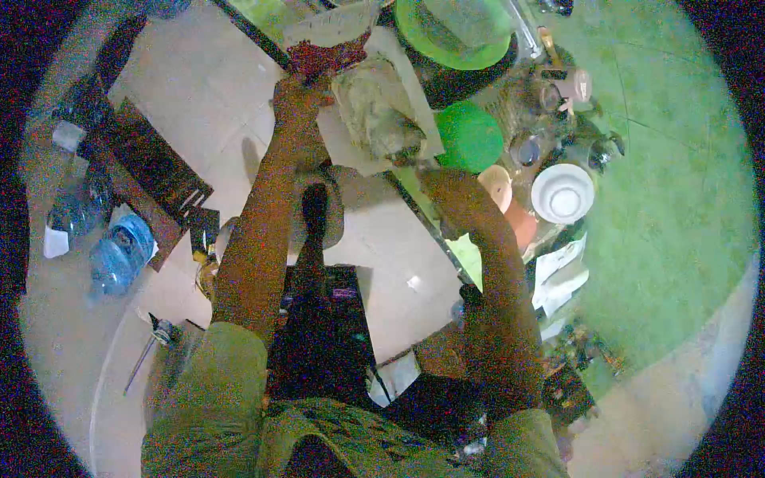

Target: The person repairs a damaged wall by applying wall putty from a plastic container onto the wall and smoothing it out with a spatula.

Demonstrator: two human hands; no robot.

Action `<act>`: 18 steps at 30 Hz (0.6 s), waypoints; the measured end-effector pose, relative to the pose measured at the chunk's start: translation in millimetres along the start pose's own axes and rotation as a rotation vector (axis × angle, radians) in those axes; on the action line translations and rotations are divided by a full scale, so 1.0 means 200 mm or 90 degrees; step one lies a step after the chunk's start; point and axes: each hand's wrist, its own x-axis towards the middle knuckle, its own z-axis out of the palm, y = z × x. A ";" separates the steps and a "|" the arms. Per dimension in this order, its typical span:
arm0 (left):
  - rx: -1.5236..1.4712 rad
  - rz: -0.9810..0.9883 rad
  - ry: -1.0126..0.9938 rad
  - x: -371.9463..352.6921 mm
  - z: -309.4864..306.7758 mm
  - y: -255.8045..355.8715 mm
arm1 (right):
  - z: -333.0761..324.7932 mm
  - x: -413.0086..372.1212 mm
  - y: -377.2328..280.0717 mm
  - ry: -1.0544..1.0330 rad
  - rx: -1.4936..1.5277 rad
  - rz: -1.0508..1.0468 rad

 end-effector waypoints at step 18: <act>-0.003 -0.031 -0.020 0.02 0.00 -0.05 | -0.10 0.24 -0.02 -0.154 0.195 0.441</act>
